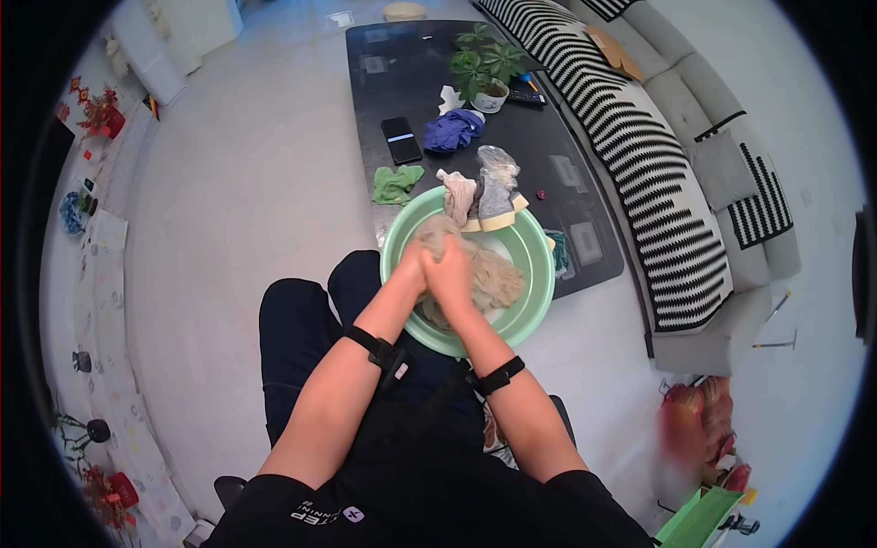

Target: Manually washing clothes in a washbasin with water.

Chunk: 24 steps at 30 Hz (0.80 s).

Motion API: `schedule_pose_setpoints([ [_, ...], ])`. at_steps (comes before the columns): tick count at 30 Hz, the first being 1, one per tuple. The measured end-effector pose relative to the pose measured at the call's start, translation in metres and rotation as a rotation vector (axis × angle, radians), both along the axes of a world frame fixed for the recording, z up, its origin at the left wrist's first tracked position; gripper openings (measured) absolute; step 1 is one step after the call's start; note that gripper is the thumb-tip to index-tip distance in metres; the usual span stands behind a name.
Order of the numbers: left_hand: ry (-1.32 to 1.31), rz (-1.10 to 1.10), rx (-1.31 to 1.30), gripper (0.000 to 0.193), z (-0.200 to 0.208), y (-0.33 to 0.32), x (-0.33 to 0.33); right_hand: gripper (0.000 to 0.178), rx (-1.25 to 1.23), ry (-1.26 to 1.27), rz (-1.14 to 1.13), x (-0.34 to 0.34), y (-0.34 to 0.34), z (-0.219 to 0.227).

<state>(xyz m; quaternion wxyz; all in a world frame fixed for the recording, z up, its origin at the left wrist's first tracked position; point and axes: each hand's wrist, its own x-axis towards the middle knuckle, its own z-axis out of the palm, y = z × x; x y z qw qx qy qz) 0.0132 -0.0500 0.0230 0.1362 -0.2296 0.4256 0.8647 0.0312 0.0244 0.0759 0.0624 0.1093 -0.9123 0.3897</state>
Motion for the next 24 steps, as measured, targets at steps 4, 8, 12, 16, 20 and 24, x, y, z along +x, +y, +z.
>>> schedule_pose_setpoints([
  [4, -0.046, -0.111, 0.004, 0.039, 0.038, 0.029, 0.009, 0.037, -0.042, -0.247, -0.315, -0.035, 0.048, -0.038],
  [8, -0.125, -0.051, -0.107, 0.041, 0.036, 0.027, 0.002, 0.038, -0.218, -0.254, -0.272, -0.034, 0.049, -0.045],
  [12, -0.176, 0.028, -0.132, 0.044, 0.018, 0.007, -0.004, 0.033, -0.140, 0.031, -0.052, -0.001, 0.002, -0.007],
  [16, -0.018, -0.093, -0.136, 0.043, -0.016, 0.001, -0.005, 0.033, -0.020, -0.133, -0.102, 0.006, -0.006, 0.013],
  [20, -0.160, -0.108, 0.082, 0.039, -0.007, 0.021, 0.008, 0.030, 0.014, -0.368, -0.312, -0.020, 0.029, -0.003],
  [24, -0.180, -0.106, -0.125, 0.035, -0.008, 0.030, 0.002, 0.030, -0.081, -0.277, -0.334, -0.025, 0.040, -0.030],
])
